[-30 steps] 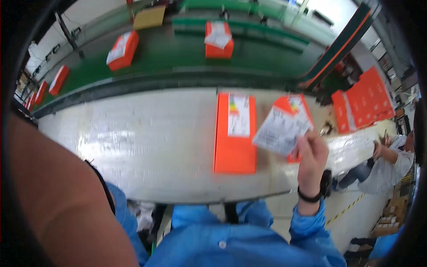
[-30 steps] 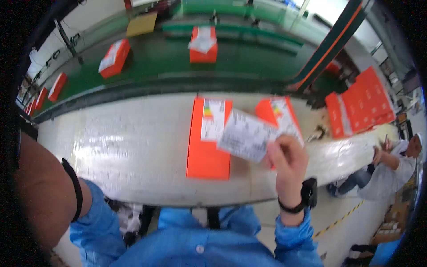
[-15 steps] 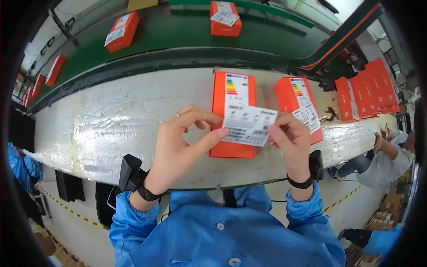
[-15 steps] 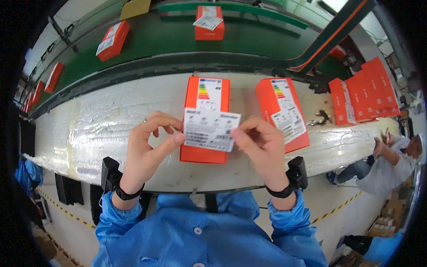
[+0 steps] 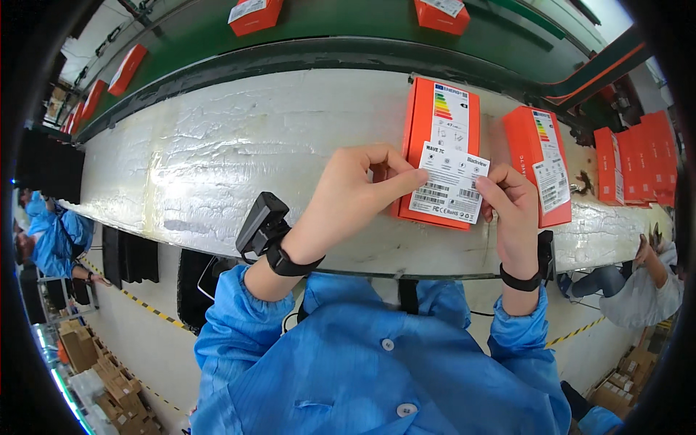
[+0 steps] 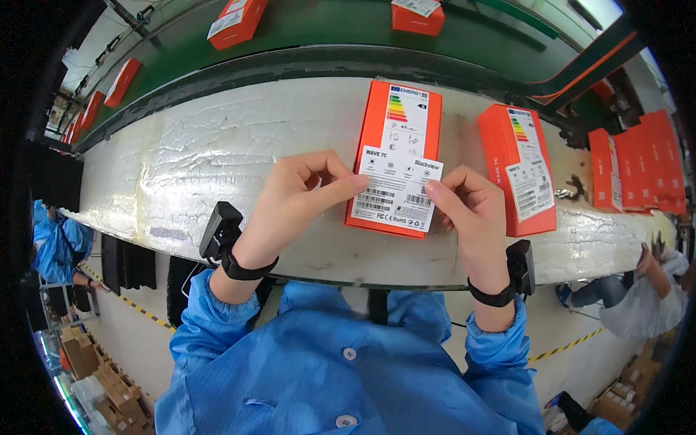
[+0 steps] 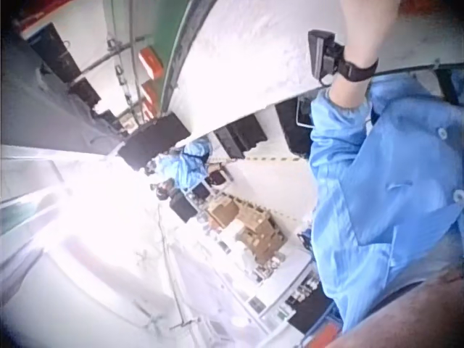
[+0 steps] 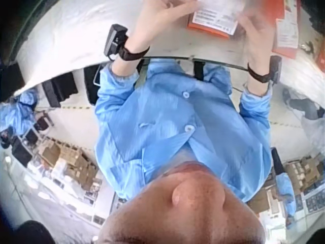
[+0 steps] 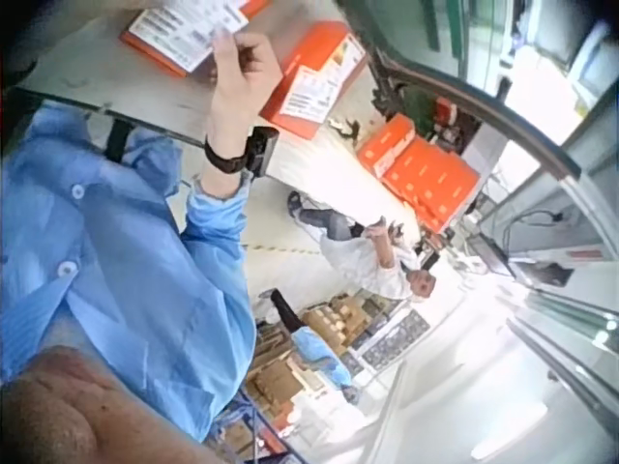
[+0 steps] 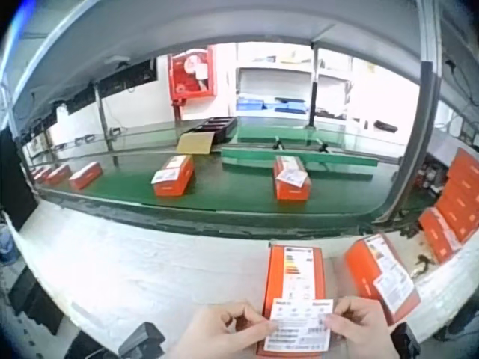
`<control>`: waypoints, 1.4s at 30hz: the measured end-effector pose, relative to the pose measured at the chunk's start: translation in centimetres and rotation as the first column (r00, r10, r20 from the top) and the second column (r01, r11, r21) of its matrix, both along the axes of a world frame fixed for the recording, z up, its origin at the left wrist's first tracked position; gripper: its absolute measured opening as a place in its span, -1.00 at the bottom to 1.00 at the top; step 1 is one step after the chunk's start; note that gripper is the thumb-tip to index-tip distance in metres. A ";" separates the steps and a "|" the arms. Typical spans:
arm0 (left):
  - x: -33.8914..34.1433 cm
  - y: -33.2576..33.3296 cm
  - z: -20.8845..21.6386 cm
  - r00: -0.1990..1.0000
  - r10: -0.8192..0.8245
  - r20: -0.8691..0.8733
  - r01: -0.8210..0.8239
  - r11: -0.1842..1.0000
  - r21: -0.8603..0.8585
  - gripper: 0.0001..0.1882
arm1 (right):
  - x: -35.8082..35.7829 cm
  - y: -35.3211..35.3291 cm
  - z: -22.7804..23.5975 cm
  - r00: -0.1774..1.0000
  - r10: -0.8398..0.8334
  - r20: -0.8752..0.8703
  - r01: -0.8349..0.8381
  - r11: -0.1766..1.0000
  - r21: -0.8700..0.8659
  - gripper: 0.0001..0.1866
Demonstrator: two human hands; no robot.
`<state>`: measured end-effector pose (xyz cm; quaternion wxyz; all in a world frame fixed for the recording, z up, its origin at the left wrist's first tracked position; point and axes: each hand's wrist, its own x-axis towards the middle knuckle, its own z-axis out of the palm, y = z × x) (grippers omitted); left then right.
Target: Applying stickers and energy labels to red product boxes on a conveyor belt.
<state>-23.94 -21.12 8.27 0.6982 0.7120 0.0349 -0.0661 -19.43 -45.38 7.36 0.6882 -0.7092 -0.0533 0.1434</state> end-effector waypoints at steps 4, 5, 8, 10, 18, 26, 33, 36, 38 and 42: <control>0.2 0.2 -0.4 0.999 -0.037 -0.024 0.038 0.998 0.051 -0.80 | -0.1 -0.2 -0.9 1.000 0.007 -0.013 -0.007 1.000 -0.005 -0.81; 0.2 0.2 -0.5 0.999 -0.033 -0.019 0.034 0.998 0.056 -0.81 | -0.1 -0.3 -1.1 1.000 0.015 -0.020 -0.016 1.000 -0.014 -0.81; 0.1 0.2 -0.8 1.000 -0.029 -0.009 0.030 0.998 0.047 -0.81 | -0.1 -0.3 -1.3 0.999 0.030 -0.022 -0.030 0.999 -0.011 -0.81; 0.0 0.2 -1.1 0.999 -0.029 -0.045 0.029 0.999 0.015 -0.82 | -0.1 -0.1 -1.4 0.999 0.031 -0.031 -0.031 1.000 -0.005 -0.81; -0.1 0.5 -1.9 0.998 -0.032 -0.047 0.032 0.999 0.006 -0.79 | -0.1 0.4 -2.1 0.999 0.031 0.022 -0.032 0.998 0.055 -0.82; -0.2 0.6 -1.8 0.996 -0.045 -0.077 0.044 0.999 -0.018 -0.80 | -0.2 0.0 -2.3 0.998 0.055 0.001 -0.055 0.998 0.035 -0.81; -0.4 0.6 -1.6 0.997 -0.041 -0.060 0.044 0.998 0.051 -0.80 | -0.4 0.2 -2.1 0.999 0.044 0.027 -0.045 0.998 0.032 -0.81; -0.4 0.5 -1.7 0.999 -0.032 -0.013 0.033 0.997 0.070 -0.78 | -0.4 0.2 -2.1 0.997 0.050 0.052 -0.051 0.998 0.030 -0.81; -0.4 0.5 -2.0 1.000 -0.025 0.004 0.025 0.997 0.074 -0.77 | -0.4 0.3 -2.3 0.998 0.050 0.043 -0.051 0.998 0.021 -0.81; -0.7 0.7 -2.2 0.999 -0.018 -0.027 0.021 0.995 0.101 -0.80 | -0.7 0.5 -2.5 0.995 0.016 0.101 -0.018 1.000 0.022 -0.83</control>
